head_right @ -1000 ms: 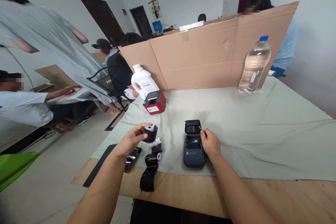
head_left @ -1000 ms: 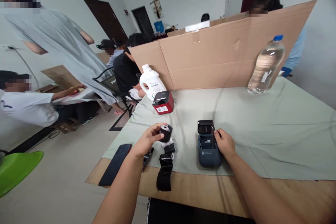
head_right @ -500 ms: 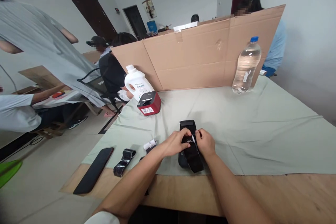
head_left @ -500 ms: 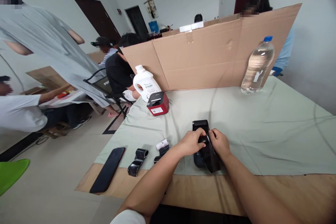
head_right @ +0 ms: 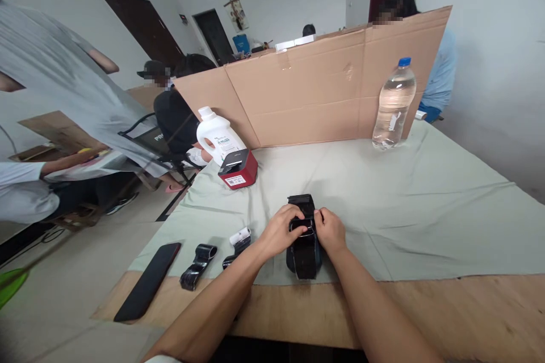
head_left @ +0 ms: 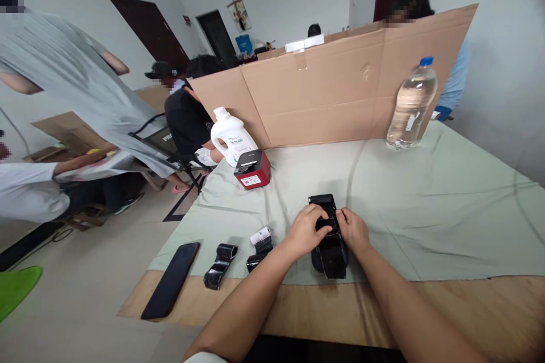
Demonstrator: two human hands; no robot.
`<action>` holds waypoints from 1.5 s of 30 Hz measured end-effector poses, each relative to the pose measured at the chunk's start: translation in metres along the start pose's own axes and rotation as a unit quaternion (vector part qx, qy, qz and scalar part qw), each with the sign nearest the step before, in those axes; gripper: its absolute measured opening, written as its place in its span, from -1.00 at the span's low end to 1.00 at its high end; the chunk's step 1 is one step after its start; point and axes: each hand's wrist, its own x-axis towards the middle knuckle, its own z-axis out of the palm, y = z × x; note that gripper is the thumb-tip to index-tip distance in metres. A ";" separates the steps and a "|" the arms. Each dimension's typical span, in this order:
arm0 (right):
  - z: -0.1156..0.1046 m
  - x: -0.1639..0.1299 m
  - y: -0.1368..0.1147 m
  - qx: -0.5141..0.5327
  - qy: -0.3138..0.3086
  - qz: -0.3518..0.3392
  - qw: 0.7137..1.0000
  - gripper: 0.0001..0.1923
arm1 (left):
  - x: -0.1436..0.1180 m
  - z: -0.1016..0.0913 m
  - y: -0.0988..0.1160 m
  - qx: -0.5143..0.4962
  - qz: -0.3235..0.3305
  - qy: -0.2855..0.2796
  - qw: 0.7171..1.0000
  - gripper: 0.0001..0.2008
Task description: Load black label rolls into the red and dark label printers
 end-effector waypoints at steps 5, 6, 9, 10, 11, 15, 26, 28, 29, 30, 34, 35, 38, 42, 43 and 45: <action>0.000 0.000 0.001 0.007 0.007 0.004 1.000 -0.58 | -0.005 0.001 -0.004 0.020 0.015 0.100 0.995 -0.81; 0.000 0.001 0.001 0.005 0.006 0.005 1.000 -0.58 | -0.006 0.003 -0.004 0.043 0.032 0.084 0.995 -0.84; 0.000 0.001 0.001 0.003 0.000 0.007 1.000 -0.58 | -0.008 0.009 -0.004 0.109 0.050 0.004 0.993 -0.93; 0.000 0.001 0.001 0.003 0.000 0.006 1.000 -0.57 | -0.008 0.011 -0.004 0.124 0.040 -0.011 0.991 -0.93; 0.000 0.001 0.001 0.004 -0.001 0.005 1.000 -0.57 | -0.008 0.013 -0.003 0.132 0.030 -0.019 0.991 -0.93; 0.002 0.002 0.005 0.027 0.000 0.012 1.000 -0.55 | -0.005 0.011 -0.005 0.101 0.006 0.046 0.994 -0.98; 0.011 0.008 0.014 0.381 0.029 0.054 0.923 -0.27 | -0.017 0.001 -0.009 -0.270 -0.072 0.174 0.944 -0.49; 0.008 0.008 0.013 0.380 0.030 0.068 0.922 -0.30 | -0.020 0.004 -0.011 -0.274 -0.102 0.194 0.936 -0.55; 0.007 0.007 0.012 0.357 0.027 0.066 0.931 -0.33 | -0.022 0.006 -0.012 -0.250 -0.124 0.202 0.939 -0.60; 0.005 0.007 0.012 0.319 0.022 0.056 0.946 -0.37 | -0.023 0.009 -0.015 -0.209 -0.147 0.209 0.944 -0.65; -0.002 0.003 0.007 0.104 -0.019 -0.038 0.994 -0.54 | -0.026 0.026 -0.023 -0.020 -0.208 0.154 0.966 -0.65; -0.003 0.002 0.005 0.072 -0.030 -0.060 0.995 -0.57 | -0.027 0.030 -0.024 0.002 -0.208 0.127 0.970 -0.62; -0.007 0.000 0.003 0.071 -0.061 -0.089 0.992 -0.62 | -0.032 0.040 -0.024 -0.010 -0.178 0.093 0.980 -0.58; -0.014 -0.003 0.002 0.187 -0.121 -0.097 0.970 -0.62 | -0.039 0.042 -0.026 -0.124 -0.125 0.108 0.978 -0.51; -0.016 -0.004 0.001 0.217 -0.146 -0.098 0.960 -0.61 | -0.040 0.040 -0.027 -0.155 -0.116 0.102 0.976 -0.49; -0.019 -0.007 -0.001 0.265 -0.202 -0.101 0.937 -0.57 | -0.042 0.037 -0.028 -0.224 -0.102 0.073 0.966 -0.46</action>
